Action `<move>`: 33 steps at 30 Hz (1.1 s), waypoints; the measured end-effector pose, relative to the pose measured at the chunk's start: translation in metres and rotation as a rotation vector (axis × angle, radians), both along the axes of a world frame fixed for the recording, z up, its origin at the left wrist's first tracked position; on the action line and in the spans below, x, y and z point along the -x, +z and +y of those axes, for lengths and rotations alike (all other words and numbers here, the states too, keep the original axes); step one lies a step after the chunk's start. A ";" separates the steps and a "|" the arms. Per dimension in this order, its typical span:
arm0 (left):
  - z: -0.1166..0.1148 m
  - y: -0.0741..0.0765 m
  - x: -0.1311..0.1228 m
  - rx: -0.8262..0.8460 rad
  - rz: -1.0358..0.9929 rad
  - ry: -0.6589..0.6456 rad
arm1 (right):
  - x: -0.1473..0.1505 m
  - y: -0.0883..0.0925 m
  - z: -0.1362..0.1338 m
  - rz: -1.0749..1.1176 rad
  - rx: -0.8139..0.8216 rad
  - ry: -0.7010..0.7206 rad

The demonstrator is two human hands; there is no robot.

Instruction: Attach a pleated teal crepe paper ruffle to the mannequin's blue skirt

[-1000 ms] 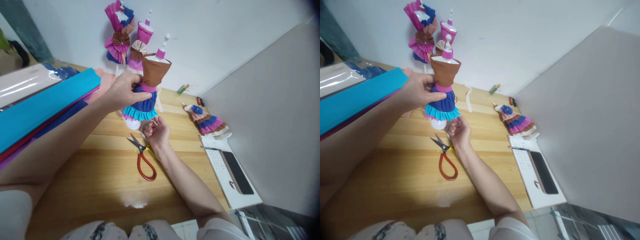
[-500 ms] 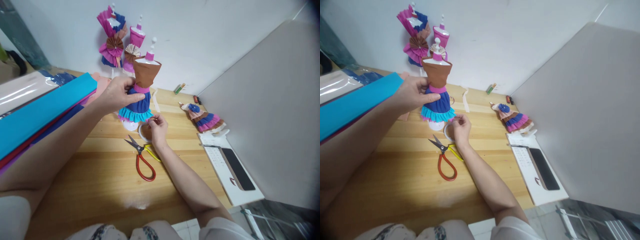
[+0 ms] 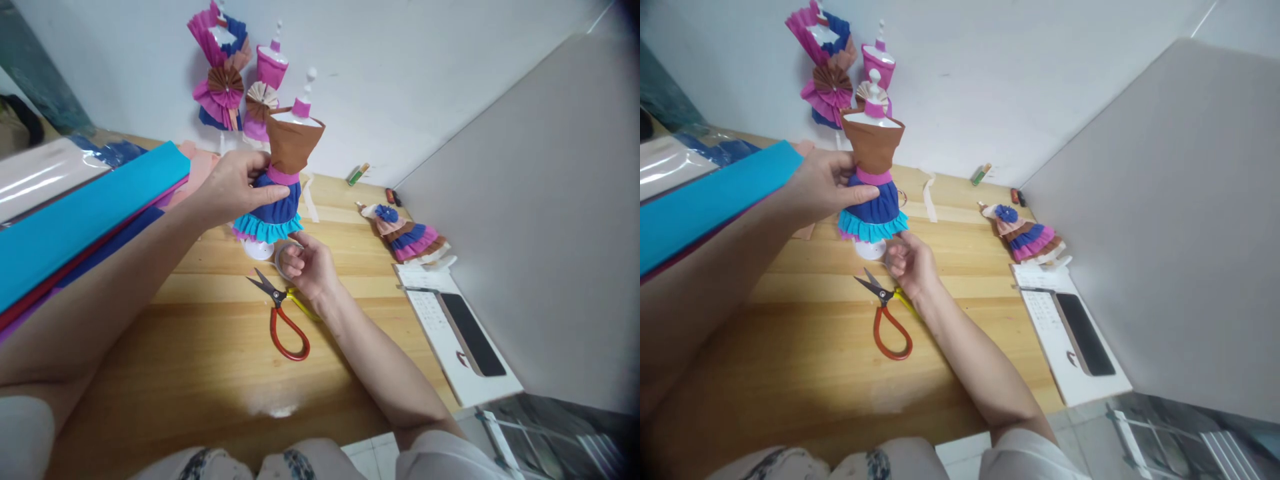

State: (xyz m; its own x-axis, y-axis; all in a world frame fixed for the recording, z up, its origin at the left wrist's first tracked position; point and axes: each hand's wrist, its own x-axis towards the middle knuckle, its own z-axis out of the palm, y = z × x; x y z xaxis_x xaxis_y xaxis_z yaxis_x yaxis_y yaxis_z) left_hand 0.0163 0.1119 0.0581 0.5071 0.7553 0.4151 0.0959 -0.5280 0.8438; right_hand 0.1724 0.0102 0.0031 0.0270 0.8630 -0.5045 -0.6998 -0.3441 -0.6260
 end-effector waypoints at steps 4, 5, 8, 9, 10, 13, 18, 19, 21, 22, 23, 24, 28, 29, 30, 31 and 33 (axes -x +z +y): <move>-0.001 0.000 0.000 -0.025 0.016 0.005 | -0.002 -0.005 0.002 0.022 -0.074 -0.033; -0.001 0.000 0.001 -0.030 0.017 0.006 | -0.002 -0.006 0.003 0.031 -0.099 -0.029; -0.001 0.000 0.001 -0.036 0.018 0.001 | -0.001 -0.008 0.004 0.049 -0.109 -0.026; -0.001 0.000 0.001 -0.036 0.021 0.000 | -0.001 -0.008 0.005 0.053 -0.095 -0.030; 0.000 0.000 0.001 -0.036 0.025 0.000 | 0.000 -0.007 0.005 0.056 -0.081 -0.032; 0.000 0.000 0.000 -0.032 0.026 0.001 | 0.001 -0.007 0.005 0.059 -0.059 -0.017; -0.001 0.000 0.000 -0.004 0.028 -0.006 | 0.001 -0.008 0.005 0.067 -0.070 -0.017; -0.001 0.000 0.000 -0.004 0.030 -0.007 | 0.001 -0.009 0.005 0.064 -0.079 -0.021; -0.001 0.000 0.000 -0.012 0.030 -0.005 | 0.001 -0.010 0.005 0.055 -0.097 -0.028; -0.001 0.000 0.000 -0.017 0.031 -0.003 | 0.001 -0.010 0.006 0.051 -0.103 -0.031; 0.000 0.000 0.000 -0.021 0.032 -0.002 | 0.001 -0.010 0.006 0.049 -0.106 -0.032; 0.000 0.000 0.000 -0.021 0.033 -0.002 | 0.000 -0.010 0.006 0.051 -0.108 -0.033; 0.000 0.001 0.000 -0.014 0.037 -0.012 | 0.000 -0.012 0.008 0.069 -0.125 -0.035; -0.001 0.001 0.000 -0.013 0.040 -0.014 | -0.001 -0.013 0.008 0.070 -0.130 -0.038; -0.001 0.001 -0.001 -0.012 0.041 -0.014 | -0.001 -0.014 0.009 0.070 -0.134 -0.041; -0.001 0.002 -0.001 -0.010 0.041 -0.014 | -0.001 -0.015 0.009 0.070 -0.137 -0.042; -0.001 0.002 -0.001 -0.005 0.038 -0.014 | -0.001 -0.016 0.010 0.073 -0.143 -0.040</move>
State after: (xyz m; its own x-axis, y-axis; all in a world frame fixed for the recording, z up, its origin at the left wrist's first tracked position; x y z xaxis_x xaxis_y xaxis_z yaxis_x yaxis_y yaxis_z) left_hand 0.0170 0.1107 0.0598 0.5332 0.7460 0.3989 0.1204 -0.5337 0.8371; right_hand 0.1738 0.0202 -0.0132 0.0305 0.9250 -0.3786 -0.7563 -0.2263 -0.6139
